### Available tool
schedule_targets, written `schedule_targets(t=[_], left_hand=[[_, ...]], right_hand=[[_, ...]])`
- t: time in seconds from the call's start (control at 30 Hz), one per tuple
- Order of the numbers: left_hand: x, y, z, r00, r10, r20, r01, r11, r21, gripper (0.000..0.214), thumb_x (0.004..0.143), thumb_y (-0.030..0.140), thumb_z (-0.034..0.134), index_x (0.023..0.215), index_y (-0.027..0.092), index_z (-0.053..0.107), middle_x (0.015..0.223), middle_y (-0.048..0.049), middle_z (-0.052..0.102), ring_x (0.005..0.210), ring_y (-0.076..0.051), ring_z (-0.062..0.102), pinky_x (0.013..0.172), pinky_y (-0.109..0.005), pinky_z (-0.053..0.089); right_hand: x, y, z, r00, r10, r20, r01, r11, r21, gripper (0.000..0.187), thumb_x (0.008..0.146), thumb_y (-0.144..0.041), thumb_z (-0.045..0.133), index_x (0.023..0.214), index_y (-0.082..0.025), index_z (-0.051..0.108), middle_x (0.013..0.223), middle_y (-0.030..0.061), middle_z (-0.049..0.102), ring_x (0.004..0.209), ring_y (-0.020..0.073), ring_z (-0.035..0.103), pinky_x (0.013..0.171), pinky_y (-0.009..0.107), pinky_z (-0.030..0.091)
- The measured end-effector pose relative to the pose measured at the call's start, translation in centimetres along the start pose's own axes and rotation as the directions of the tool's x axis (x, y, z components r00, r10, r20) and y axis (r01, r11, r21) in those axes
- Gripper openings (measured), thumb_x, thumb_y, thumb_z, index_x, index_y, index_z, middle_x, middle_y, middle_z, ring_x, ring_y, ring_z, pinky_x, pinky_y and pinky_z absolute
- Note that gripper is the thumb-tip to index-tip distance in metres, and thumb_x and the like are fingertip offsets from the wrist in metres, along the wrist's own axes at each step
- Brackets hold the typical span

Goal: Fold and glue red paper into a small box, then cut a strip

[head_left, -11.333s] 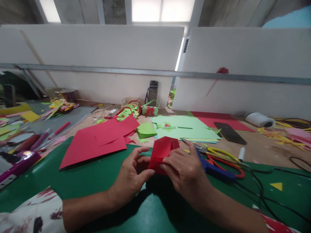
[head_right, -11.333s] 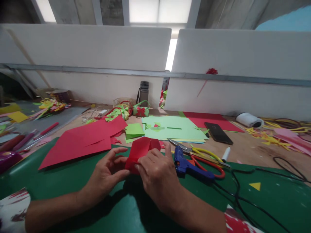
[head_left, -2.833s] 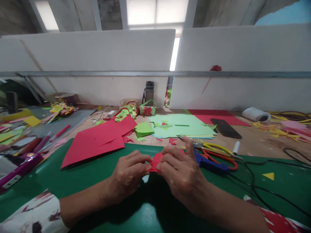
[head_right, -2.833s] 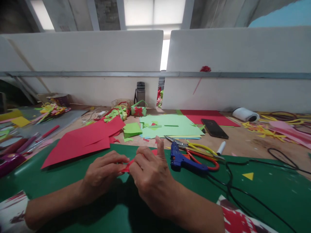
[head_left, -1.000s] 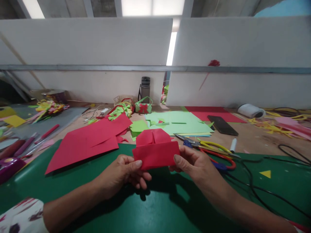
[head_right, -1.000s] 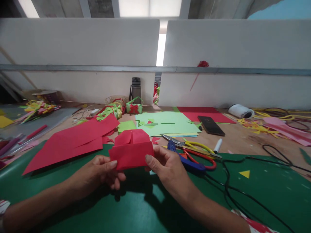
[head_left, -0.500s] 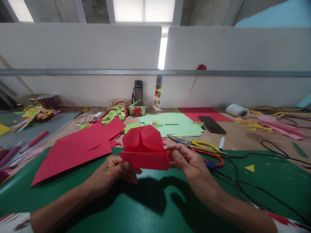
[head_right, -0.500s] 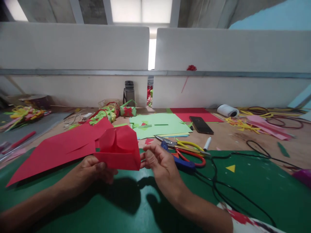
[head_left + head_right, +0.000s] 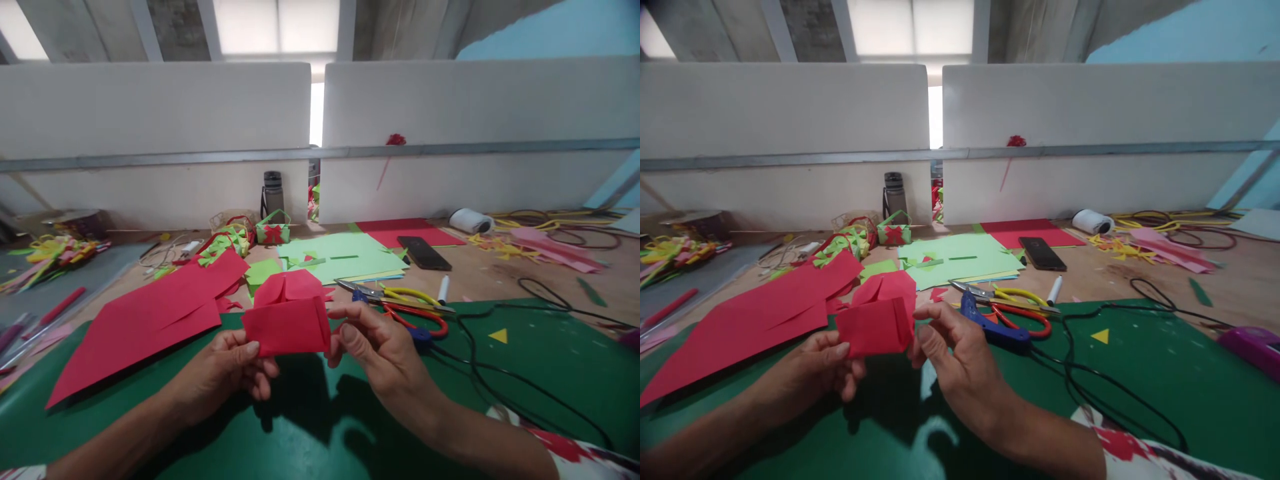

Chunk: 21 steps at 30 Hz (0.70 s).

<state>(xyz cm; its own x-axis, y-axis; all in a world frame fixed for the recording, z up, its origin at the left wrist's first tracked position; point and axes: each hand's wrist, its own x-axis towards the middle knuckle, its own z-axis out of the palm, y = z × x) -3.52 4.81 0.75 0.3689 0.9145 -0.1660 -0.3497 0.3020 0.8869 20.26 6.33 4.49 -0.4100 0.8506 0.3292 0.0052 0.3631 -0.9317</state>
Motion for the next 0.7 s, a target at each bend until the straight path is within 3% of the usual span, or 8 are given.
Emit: schedule_targets(t=[0.13,0.3,0.7], left_hand=[[0.0,-0.1,0.2,0.999,-0.006,-0.051,0.007,1.0,0.005,0.029,0.072,0.034,0.077,0.08,0.01,0.064,0.071,-0.008,0.071,0.051,-0.016,0.066,0.05,-0.022,0.05],[0.0,-0.2,0.4,0.996,0.003,-0.084,0.002,0.998,0.064,0.029,0.074,0.035,0.076,0.083,0.011,0.062,0.073,-0.0082,0.073,0.052,-0.016,0.066,0.051,-0.023,0.05],[-0.5,-0.4,0.3,0.998,-0.027,-0.05,0.032,0.995,0.091,0.034,0.074,0.04,0.075,0.071,0.01,0.06,0.071,-0.0095,0.073,0.054,-0.017,0.068,0.052,-0.023,0.05]], right_hand=[[0.2,-0.3,0.0,0.996,0.069,0.05,-0.067,0.997,-0.047,0.029,0.087,-0.044,0.056,0.1,-0.018,0.055,0.071,-0.0005,0.06,0.064,0.0134,0.057,0.061,0.028,0.047],[0.7,-0.3,0.1,0.986,0.151,0.074,-0.148,0.988,-0.034,0.02,0.084,-0.037,0.061,0.09,-0.018,0.057,0.08,0.0012,0.062,0.063,0.0117,0.055,0.06,0.026,0.047],[1.3,0.1,-0.1,0.972,0.233,0.017,-0.232,0.972,-0.023,0.034,0.077,-0.051,0.065,0.074,-0.017,0.058,0.063,-0.0019,0.059,0.055,0.0115,0.057,0.055,0.025,0.046]])
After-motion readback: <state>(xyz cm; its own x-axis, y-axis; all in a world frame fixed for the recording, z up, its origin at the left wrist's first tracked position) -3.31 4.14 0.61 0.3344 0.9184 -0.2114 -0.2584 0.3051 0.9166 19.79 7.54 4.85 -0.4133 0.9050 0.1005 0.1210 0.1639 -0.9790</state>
